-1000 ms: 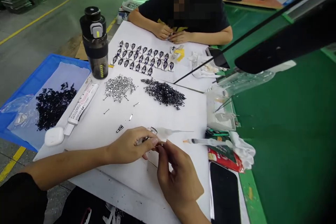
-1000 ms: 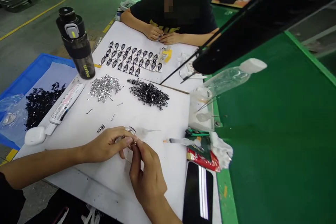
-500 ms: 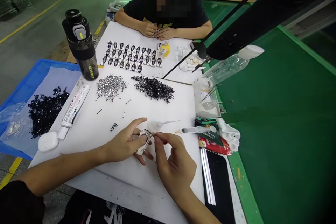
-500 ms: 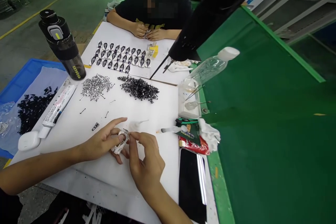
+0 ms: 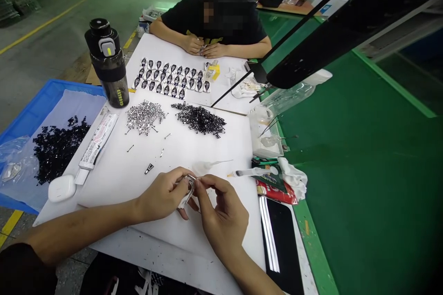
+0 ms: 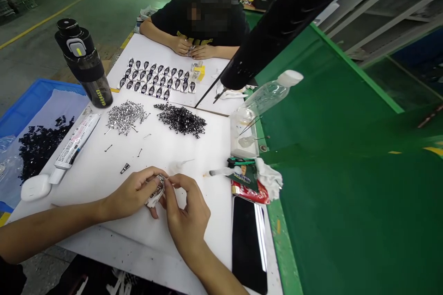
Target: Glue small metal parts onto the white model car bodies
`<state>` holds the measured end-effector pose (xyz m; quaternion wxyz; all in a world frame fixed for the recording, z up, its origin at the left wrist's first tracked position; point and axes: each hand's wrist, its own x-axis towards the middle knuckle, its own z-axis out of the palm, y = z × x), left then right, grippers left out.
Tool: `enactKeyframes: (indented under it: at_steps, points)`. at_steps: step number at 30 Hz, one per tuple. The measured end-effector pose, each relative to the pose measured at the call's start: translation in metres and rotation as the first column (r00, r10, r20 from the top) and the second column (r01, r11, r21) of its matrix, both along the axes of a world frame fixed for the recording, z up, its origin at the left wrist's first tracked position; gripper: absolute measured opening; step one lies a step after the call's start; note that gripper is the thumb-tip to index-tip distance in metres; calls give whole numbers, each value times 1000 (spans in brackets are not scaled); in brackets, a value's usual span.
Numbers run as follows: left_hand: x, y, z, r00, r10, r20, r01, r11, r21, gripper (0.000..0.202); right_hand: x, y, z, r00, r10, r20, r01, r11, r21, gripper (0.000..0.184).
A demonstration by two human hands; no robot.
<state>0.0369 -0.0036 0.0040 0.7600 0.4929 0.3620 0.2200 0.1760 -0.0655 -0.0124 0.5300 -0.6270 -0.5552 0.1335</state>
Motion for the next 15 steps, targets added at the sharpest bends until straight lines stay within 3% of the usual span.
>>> enactKeyframes:
  at_steps: [2, 8, 15]
  points:
    - [0, -1, 1, 1000, 14, -13, -14, 1000, 13, 29, -2, -1, 0, 1000, -26, 15, 26, 1000, -12, 9]
    - [-1, -1, 0, 999, 47, -27, -46, 998, 33, 29, -3, -4, -3, 991, -6, -137, -8, 994, -105, 13]
    - [-3, -2, -1, 999, 13, -50, -8, 996, 85, 37, 1, 0, 0, 991, 25, -129, -46, 985, -169, 10]
